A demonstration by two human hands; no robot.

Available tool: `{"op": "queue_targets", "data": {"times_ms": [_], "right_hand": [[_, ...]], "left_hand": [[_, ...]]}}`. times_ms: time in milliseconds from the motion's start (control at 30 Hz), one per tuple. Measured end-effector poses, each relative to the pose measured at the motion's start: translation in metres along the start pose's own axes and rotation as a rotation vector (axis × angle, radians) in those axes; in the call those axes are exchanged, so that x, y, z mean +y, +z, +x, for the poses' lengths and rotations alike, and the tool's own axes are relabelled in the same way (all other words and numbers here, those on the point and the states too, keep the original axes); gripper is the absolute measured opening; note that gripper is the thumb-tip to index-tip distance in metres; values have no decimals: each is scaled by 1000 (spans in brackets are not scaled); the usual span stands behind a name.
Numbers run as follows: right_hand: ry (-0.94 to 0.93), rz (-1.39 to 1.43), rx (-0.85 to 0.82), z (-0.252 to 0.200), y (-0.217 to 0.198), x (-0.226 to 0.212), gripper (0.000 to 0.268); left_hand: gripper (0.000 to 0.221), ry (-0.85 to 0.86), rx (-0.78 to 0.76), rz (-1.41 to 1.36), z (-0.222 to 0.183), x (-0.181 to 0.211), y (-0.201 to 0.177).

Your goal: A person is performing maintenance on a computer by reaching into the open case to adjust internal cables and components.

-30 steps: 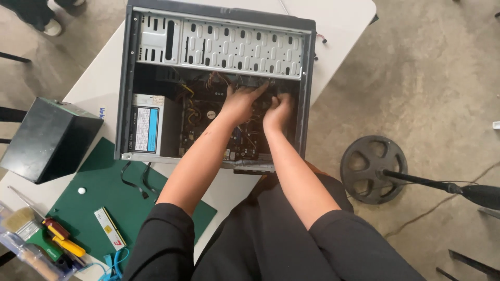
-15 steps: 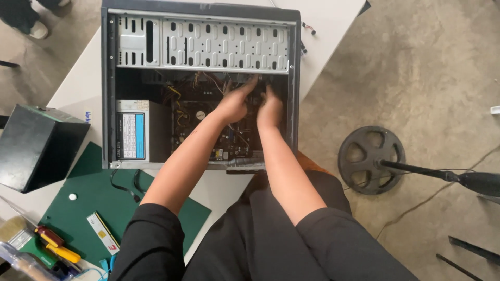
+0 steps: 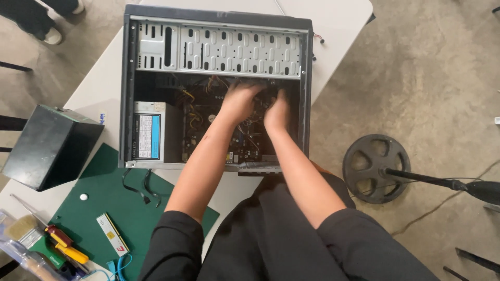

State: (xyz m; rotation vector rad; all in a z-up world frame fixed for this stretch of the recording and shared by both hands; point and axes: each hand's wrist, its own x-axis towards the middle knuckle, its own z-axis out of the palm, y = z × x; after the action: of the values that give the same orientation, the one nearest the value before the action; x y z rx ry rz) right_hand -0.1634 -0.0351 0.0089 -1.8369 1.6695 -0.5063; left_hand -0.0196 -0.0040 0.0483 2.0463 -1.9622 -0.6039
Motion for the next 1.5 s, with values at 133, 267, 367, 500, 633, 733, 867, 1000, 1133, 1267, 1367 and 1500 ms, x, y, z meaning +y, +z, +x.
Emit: {"op": "queue_targets", "data": {"times_ms": [133, 267, 367, 500, 633, 733, 867, 1000, 1133, 1267, 1367, 1500], "right_hand": [[181, 170, -77, -14, -7, -6, 74], [-389, 73, -2, -24, -29, -20, 61], [-337, -2, -303, -13, -65, -46, 50], [-547, -231, -468, 18, -77, -30, 23], [-543, -272, -498, 29, -90, -33, 16], [-571, -279, -488, 30, -100, -32, 14], [-612, -264, -538, 33, -112, -39, 15], [-608, -181, -624, 34, -116, -52, 24], [-683, -307, -579, 43, -101, -45, 22], [-813, -441, -464, 41, -88, -36, 9], [-838, -498, -427, 32, -88, -34, 6], [-765, -406, -462, 28, -98, -46, 9]], "left_hand": [[28, -57, 236, 334, 7, -37, 28], [20, 26, 298, 282, 9, -26, 24], [19, 62, 310, 209, 6, -22, 18], [19, 7, 216, 116, -6, -9, -4], [20, -33, 176, 103, -5, 5, -13], [17, -29, 183, 211, -11, 14, -25], [15, -78, 128, 73, -1, 1, -12], [18, -111, 141, -31, -7, 8, -14], [23, -127, 153, -148, -1, -9, 4], [29, -82, 101, -112, -3, -1, -12], [29, -33, 50, -13, 2, -13, 6], [30, -50, 42, -42, 5, -18, 1]]}}
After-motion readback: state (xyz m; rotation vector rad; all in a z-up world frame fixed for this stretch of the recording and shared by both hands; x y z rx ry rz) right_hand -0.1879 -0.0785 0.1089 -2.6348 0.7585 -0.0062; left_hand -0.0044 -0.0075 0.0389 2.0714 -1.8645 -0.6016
